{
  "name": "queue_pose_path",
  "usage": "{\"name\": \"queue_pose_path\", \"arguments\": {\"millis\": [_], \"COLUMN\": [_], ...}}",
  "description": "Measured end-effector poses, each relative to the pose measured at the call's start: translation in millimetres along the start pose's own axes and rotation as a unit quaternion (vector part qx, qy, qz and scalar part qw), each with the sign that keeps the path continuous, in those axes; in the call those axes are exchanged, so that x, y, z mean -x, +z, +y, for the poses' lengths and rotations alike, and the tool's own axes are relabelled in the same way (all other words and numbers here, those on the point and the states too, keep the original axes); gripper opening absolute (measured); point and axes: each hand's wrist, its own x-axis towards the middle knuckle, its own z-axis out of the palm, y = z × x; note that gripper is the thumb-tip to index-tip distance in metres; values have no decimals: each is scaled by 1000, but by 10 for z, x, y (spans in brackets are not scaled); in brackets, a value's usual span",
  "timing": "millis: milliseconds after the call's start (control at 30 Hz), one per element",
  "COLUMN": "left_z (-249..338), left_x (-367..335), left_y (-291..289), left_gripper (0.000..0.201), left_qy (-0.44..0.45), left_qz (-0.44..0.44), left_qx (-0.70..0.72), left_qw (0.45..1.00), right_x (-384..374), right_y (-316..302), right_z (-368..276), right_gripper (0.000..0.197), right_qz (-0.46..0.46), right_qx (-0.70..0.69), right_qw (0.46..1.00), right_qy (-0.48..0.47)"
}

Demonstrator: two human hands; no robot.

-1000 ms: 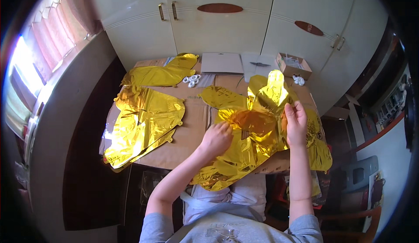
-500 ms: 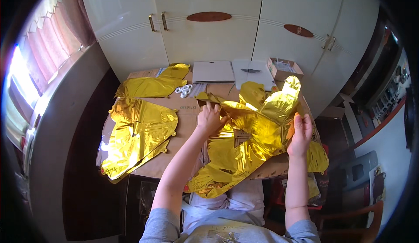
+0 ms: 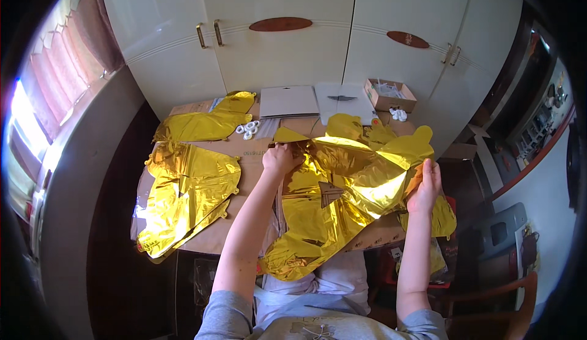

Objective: The recorder is preparing and folding large gold foil balloons at a workstation.

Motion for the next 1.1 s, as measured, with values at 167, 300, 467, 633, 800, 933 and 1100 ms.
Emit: {"name": "queue_pose_path", "arguments": {"millis": [167, 300, 467, 633, 800, 933, 1100], "left_z": [-80, 27, -171, -94, -152, -106, -137], "left_x": [-2, 66, -23, 23, 39, 58, 54], "left_y": [-8, -120, 225, 182, 195, 154, 169], "left_gripper": [81, 80, 84, 88, 94, 96, 96], "left_qy": [35, 51, 46, 44, 29, 35, 33], "left_qz": [32, 31, 116, 58, 77, 70, 78], "left_qx": [38, 57, 14, 22, 22, 25, 19], "left_qw": [998, 997, 992, 997, 996, 997, 996], "right_x": [-43, -41, 40, 102, -158, -355, -461], "right_y": [-41, -118, -14, -41, -208, -556, -907], "right_z": [63, 143, 202, 222, 88, 40, 64], "right_gripper": [15, 13, 16, 17, 18, 20, 21], "right_qz": [26, -1, -17, -4, 79, 124, 198], "right_qx": [17, 47, 60, 69, 54, 89, 74], "right_qw": [999, 999, 998, 998, 995, 988, 977], "right_qy": [-5, -6, 6, -9, -21, -37, -24]}}
